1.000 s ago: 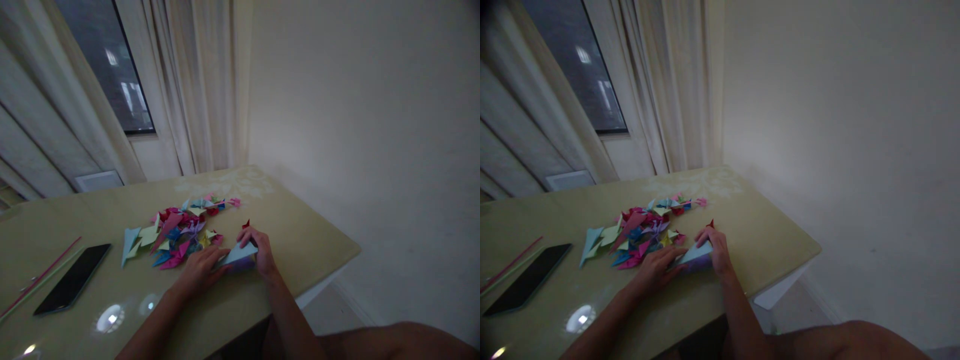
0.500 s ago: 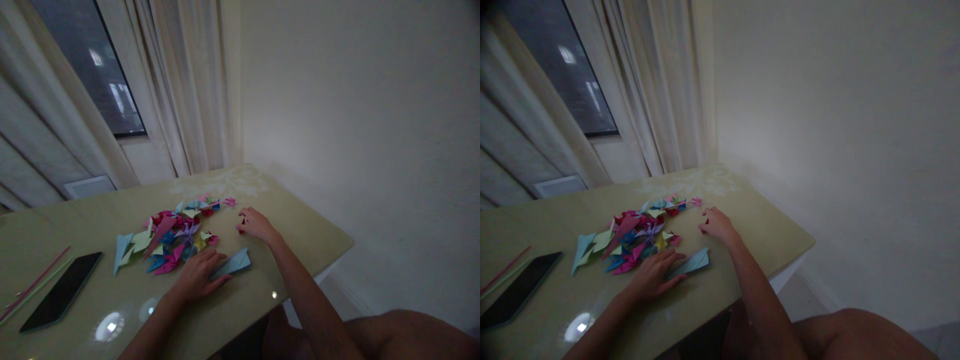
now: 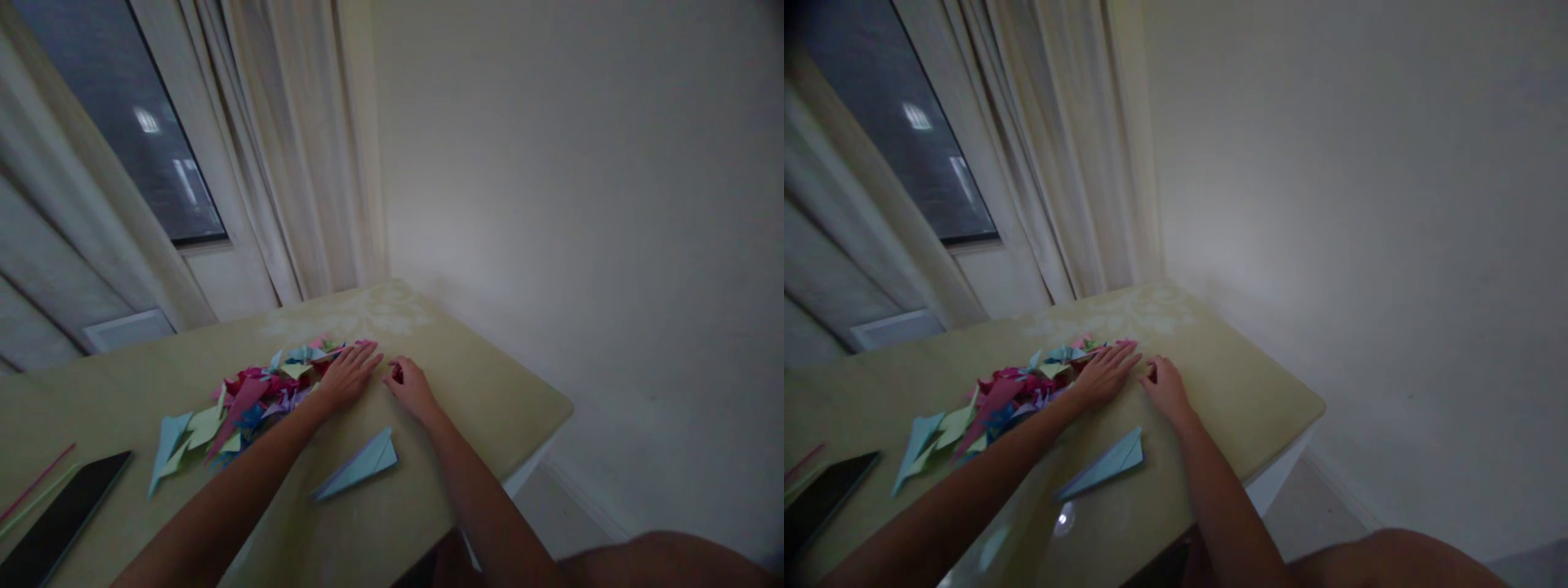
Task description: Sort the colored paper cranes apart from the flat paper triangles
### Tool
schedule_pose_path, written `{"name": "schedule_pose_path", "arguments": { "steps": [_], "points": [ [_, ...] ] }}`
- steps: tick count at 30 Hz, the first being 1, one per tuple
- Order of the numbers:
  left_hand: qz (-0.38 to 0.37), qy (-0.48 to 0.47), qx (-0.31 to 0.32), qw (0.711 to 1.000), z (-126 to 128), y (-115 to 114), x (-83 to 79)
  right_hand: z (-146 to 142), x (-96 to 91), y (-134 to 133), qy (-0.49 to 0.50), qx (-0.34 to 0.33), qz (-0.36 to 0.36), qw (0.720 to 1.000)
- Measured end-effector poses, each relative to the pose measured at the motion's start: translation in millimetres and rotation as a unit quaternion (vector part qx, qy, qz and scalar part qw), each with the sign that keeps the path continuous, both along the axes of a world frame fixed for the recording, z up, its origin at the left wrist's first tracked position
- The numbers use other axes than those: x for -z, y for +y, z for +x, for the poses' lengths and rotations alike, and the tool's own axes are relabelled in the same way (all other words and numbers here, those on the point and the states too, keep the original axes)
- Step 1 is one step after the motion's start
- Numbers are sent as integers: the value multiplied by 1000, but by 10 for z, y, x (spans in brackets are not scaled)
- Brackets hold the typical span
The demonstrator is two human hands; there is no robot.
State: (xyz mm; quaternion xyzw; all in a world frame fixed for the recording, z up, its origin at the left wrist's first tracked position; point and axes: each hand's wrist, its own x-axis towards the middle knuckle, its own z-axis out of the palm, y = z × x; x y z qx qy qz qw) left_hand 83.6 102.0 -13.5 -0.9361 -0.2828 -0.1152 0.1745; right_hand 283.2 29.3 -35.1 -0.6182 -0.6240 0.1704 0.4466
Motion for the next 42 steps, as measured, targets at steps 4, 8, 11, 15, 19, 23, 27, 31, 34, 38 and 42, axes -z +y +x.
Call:
{"name": "schedule_pose_path", "arguments": {
  "steps": [4,8,11,15,19,23,27,31,34,38,42],
  "points": [
    [2,36,-48,998,-26,251,-36,-11,44,-9,27,29,-2,999],
    [14,36,-89,995,-360,221,-147,20,24,12,9,47,-32,998],
    [30,-18,-110,993,-568,-129,-169,39,-12,34,-25,34,-53,998],
    [-56,-113,-78,989,-596,-977,22,40,-50,29,-31,13,-49,998],
    [-180,-93,-12,979,-402,-1642,261,21,-91,-15,-23,6,-38,999],
    [-252,-95,1,963,-105,-1710,289,14,-149,-54,6,-9,-30,999],
    [-273,-104,31,956,165,-1539,195,91,-182,-59,56,-11,-29,998],
    [-232,-141,21,962,120,-1414,60,200,-156,-49,62,-5,-10,998],
    [-133,-193,-126,964,-203,-1333,-66,210,-125,-51,-25,-11,-9,1000],
    [6,-159,-301,940,-659,-1263,-186,123,-133,-80,-72,-52,-12,996],
    [7,-94,-320,943,-744,-1251,-156,57,-179,-120,-78,-90,-8,993]
  ]
}}
